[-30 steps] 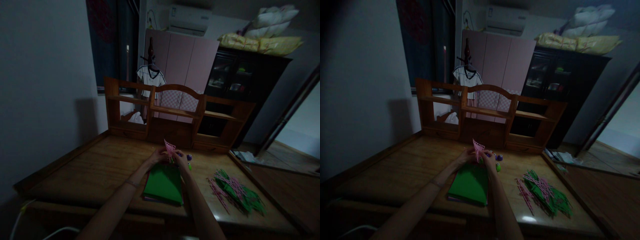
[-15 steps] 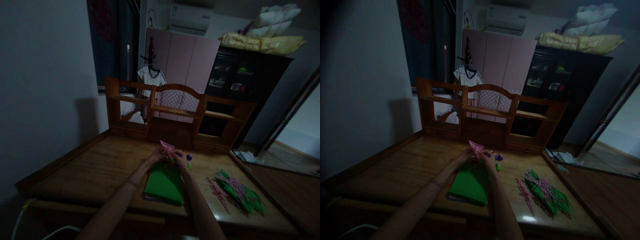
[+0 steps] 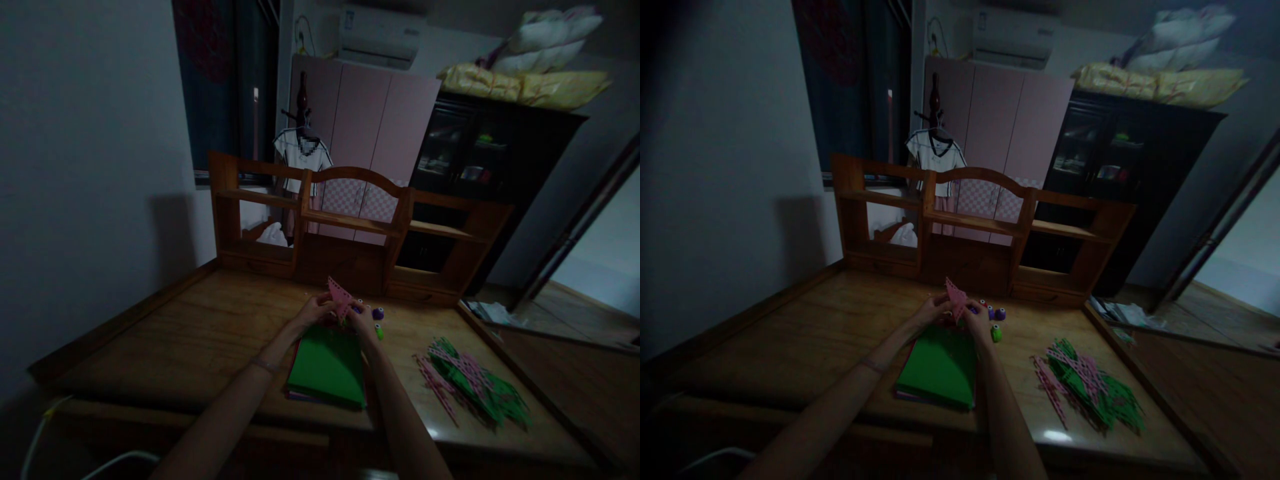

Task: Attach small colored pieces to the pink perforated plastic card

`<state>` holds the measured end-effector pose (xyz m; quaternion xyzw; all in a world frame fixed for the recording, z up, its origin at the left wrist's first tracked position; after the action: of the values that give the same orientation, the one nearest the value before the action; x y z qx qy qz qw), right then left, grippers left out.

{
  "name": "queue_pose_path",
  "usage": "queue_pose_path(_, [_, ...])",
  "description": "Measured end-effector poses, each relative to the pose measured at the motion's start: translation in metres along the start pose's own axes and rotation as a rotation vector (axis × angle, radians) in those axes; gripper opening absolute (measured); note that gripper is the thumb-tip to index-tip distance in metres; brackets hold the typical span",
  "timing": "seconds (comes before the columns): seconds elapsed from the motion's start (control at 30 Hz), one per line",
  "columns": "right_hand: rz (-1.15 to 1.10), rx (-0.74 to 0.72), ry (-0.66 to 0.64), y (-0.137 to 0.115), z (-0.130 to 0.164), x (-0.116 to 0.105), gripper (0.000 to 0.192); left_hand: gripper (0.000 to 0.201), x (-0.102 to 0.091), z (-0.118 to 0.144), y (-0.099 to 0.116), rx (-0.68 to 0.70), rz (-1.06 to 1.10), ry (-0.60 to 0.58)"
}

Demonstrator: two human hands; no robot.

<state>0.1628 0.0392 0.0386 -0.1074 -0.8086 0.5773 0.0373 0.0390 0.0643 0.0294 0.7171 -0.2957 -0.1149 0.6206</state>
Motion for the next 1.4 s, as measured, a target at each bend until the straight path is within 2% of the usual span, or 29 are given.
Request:
queue_pose_path(0.13, [0.033,0.001,0.027,0.0,-0.001,-0.003,0.023,0.063,0.004,0.0,0.005,0.034,0.004,-0.009])
queue_pose_path(0.6, [0.07,-0.044,0.027,-0.016,0.004,-0.003,0.032,0.055,0.002,0.004,0.007,0.016,-0.019,-0.011])
queue_pose_path(0.83, [0.06,-0.032,0.035,-0.013,0.004,-0.004,0.034,0.052,-0.003,0.001,0.002,0.018,0.042,0.009])
queue_pose_path(1.1, [0.077,-0.087,0.016,-0.017,0.003,-0.003,0.032,0.056,-0.009,-0.009,-0.012,-0.009,0.046,0.051])
queue_pose_path(1.4, [0.082,-0.054,0.007,-0.016,0.003,-0.001,0.034,0.055,-0.008,-0.004,-0.006,-0.025,0.059,0.082])
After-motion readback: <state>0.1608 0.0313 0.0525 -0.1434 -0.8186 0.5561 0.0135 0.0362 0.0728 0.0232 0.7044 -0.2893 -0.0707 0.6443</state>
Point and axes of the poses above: each hand's wrist, its own z-axis away from the middle knuckle, its own x-axis out of the palm, y = z × x, the point moved 9 cm from there along -z, towards the middle knuckle, and after that the axes turned 2 degrees about -z, right-handed, at the moved point
